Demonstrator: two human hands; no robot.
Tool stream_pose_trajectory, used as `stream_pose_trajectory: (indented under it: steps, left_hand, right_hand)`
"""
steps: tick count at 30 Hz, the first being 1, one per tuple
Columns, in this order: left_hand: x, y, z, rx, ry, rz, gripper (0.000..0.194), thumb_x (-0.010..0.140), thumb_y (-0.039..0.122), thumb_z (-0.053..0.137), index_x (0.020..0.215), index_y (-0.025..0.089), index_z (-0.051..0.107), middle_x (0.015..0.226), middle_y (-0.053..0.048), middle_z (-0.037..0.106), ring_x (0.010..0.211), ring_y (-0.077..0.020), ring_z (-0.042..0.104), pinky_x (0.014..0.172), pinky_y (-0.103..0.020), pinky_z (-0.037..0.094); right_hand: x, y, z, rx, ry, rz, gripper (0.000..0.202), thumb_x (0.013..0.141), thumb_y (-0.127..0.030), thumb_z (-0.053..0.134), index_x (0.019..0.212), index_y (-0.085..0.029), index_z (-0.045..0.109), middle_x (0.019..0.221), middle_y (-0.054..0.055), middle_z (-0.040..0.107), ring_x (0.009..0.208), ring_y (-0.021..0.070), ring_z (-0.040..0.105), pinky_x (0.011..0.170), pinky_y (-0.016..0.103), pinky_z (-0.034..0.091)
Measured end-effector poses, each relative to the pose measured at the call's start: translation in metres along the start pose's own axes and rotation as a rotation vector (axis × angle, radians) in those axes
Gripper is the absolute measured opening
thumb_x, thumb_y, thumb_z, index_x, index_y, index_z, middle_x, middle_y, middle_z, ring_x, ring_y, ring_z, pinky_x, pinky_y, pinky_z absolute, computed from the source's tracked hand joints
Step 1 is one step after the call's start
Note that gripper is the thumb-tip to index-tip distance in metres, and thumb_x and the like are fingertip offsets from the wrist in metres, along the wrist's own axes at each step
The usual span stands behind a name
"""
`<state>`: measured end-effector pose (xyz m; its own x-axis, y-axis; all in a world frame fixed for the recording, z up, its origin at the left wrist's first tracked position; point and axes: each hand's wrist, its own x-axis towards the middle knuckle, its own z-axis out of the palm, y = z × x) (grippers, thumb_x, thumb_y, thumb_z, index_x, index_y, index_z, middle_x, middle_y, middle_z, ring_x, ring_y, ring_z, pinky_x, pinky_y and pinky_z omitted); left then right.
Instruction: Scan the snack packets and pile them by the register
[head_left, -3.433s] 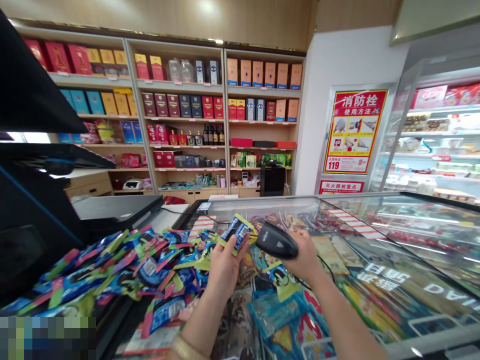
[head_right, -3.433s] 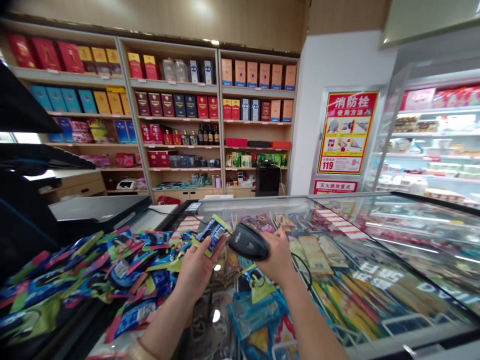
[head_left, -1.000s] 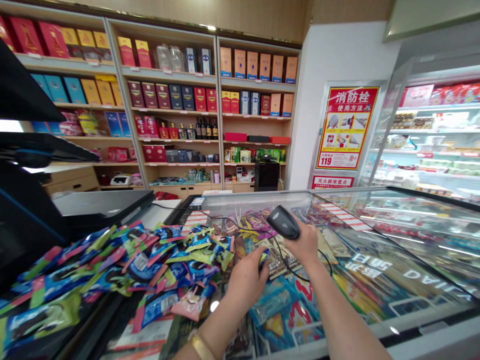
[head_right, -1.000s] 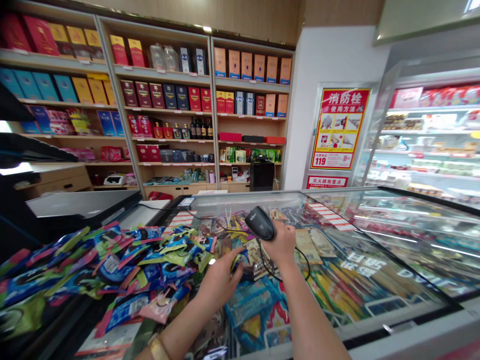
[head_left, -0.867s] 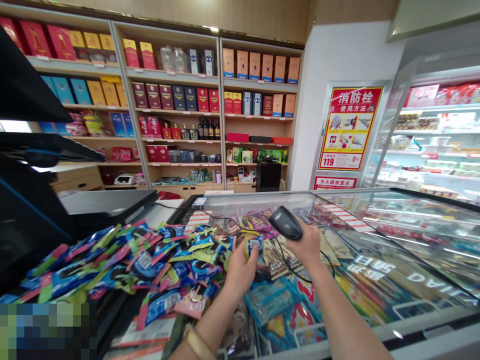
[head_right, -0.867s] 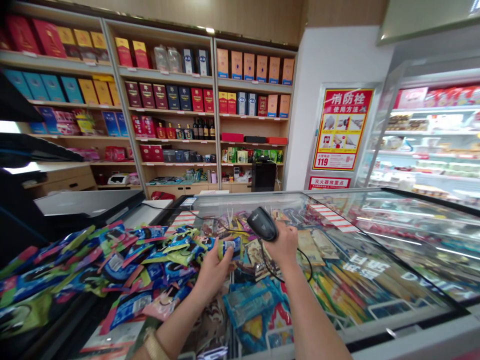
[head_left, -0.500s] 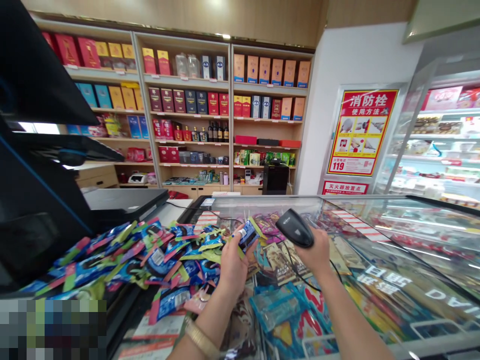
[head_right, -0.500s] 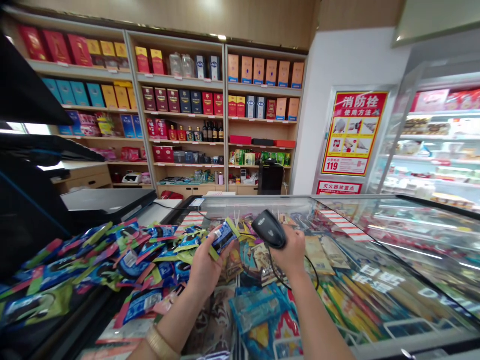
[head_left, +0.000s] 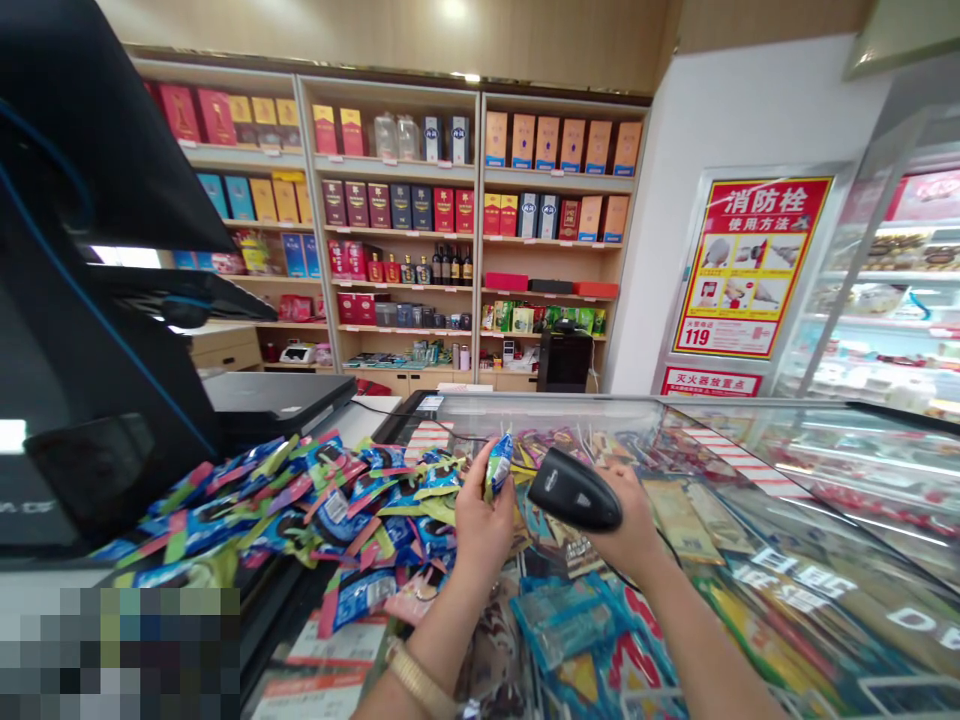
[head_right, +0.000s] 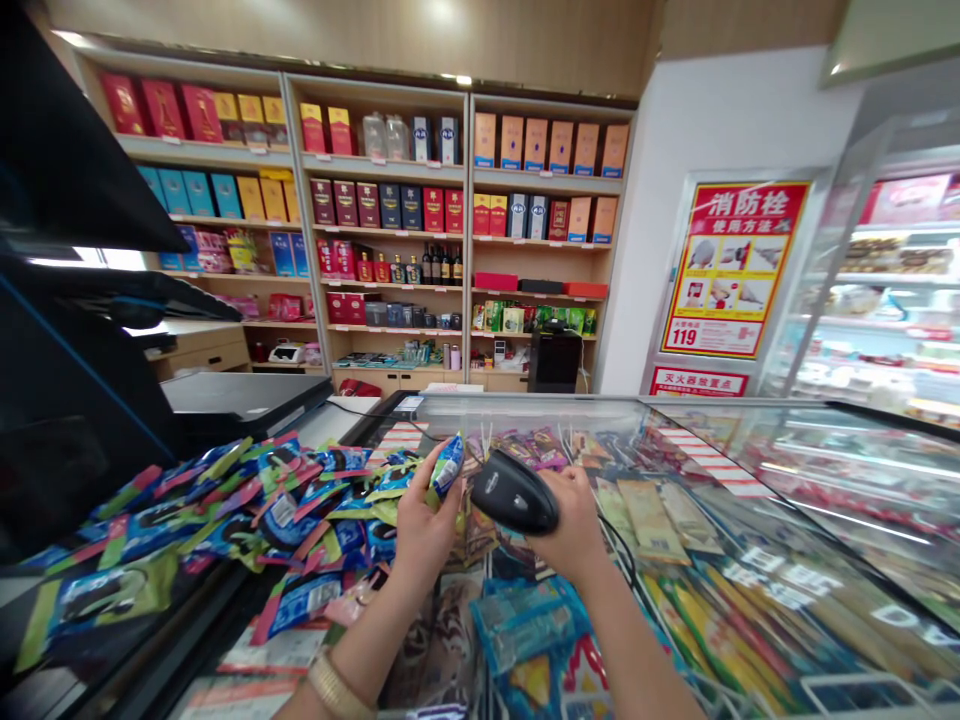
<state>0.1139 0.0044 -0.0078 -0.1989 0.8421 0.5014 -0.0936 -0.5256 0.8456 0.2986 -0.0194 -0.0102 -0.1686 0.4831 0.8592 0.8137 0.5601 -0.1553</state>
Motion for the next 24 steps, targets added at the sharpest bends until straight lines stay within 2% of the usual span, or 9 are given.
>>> stream_pose_trajectory:
  steps: [5, 8, 12, 20, 22, 24]
  left_hand:
    - [0.0, -0.006, -0.001, 0.07, -0.015, 0.046, 0.037, 0.076, 0.02, 0.063, 0.113, 0.018, 0.066, 0.123, -0.01, 0.065, 0.117, -0.0244, 0.059, 0.101, -0.035, 0.045]
    - [0.001, -0.01, -0.001, 0.099, -0.024, 0.064, 0.039, 0.077, 0.019, 0.061, 0.116, 0.019, 0.064, 0.122, -0.01, 0.065, 0.115, -0.024, 0.06, 0.101, -0.036, 0.045]
    - [0.002, -0.012, -0.002, 0.126, -0.034, 0.086, 0.039, 0.08, 0.02, 0.06, 0.119, 0.019, 0.063, 0.122, -0.01, 0.066, 0.115, -0.0239, 0.06, 0.101, -0.036, 0.044]
    - [-0.001, -0.011, -0.002, 0.18, -0.045, 0.127, 0.04, 0.083, 0.025, 0.058, 0.123, 0.019, 0.06, 0.122, -0.01, 0.065, 0.118, -0.0243, 0.058, 0.103, -0.038, 0.044]
    - [0.0, -0.007, -0.003, 0.211, -0.031, 0.171, 0.042, 0.087, 0.028, 0.056, 0.127, 0.019, 0.057, 0.125, -0.011, 0.064, 0.119, -0.0234, 0.058, 0.102, -0.037, 0.045]
    - [0.005, -0.001, -0.008, 0.279, 0.015, 0.291, 0.042, 0.09, 0.029, 0.052, 0.131, 0.02, 0.054, 0.128, -0.011, 0.062, 0.121, -0.0228, 0.056, 0.103, -0.038, 0.044]
  right_hand:
    - [0.002, -0.004, -0.001, 0.052, -0.132, -0.001, 0.012, 0.072, -0.033, 0.059, 0.073, -0.021, 0.061, 0.065, 0.001, 0.061, 0.061, 0.016, 0.05, 0.067, 0.032, 0.036]
    - [0.002, -0.004, -0.001, 0.073, -0.144, 0.005, 0.015, 0.073, -0.034, 0.058, 0.076, -0.021, 0.062, 0.067, 0.002, 0.062, 0.061, 0.0164, 0.05, 0.066, 0.032, 0.035]
    - [0.001, -0.006, 0.0, 0.092, -0.121, 0.02, 0.019, 0.072, -0.035, 0.059, 0.082, -0.02, 0.065, 0.075, 0.004, 0.066, 0.065, 0.0174, 0.053, 0.067, 0.032, 0.037]
    - [0.0, -0.003, 0.002, 0.062, -0.048, -0.01, 0.021, 0.07, -0.032, 0.061, 0.087, -0.021, 0.066, 0.071, 0.002, 0.065, 0.062, 0.0175, 0.053, 0.069, 0.033, 0.04]
    - [-0.002, 0.003, 0.002, 0.034, 0.015, -0.003, 0.017, 0.069, -0.03, 0.061, 0.083, -0.022, 0.066, 0.072, 0.003, 0.065, 0.066, 0.0189, 0.056, 0.07, 0.033, 0.042]
    - [-0.003, 0.009, 0.002, 0.005, 0.085, 0.017, 0.014, 0.069, -0.03, 0.061, 0.08, -0.022, 0.065, 0.074, 0.003, 0.065, 0.069, 0.0203, 0.058, 0.069, 0.033, 0.044]
